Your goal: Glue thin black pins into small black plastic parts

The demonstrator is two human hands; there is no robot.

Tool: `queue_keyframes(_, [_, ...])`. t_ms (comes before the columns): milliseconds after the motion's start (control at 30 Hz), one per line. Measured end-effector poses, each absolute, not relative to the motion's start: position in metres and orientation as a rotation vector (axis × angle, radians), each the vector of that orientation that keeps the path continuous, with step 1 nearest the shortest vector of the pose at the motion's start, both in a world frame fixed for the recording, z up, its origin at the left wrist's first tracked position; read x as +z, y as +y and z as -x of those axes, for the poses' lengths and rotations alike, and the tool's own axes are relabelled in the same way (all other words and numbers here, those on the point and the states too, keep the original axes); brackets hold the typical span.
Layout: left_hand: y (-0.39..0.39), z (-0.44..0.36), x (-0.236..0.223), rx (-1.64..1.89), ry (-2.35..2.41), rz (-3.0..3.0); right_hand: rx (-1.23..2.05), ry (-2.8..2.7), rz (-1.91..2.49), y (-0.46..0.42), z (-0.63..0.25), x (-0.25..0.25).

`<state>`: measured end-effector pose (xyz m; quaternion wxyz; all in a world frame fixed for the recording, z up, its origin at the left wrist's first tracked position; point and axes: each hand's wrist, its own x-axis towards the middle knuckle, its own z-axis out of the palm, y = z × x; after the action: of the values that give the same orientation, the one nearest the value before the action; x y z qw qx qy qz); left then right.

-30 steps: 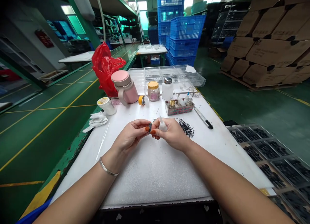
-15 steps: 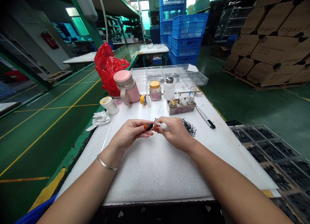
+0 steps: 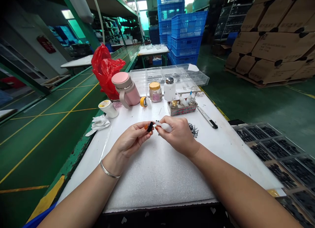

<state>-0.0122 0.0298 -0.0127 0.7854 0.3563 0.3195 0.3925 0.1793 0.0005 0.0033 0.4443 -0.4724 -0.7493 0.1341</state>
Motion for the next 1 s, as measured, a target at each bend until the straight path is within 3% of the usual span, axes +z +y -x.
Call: queue_keyframes(1000, [0.026, 0.003, -0.017, 0.973, 0.787, -0.840, -0.080, -2.128, 1.161, 0.004, -0.180, -0.010])
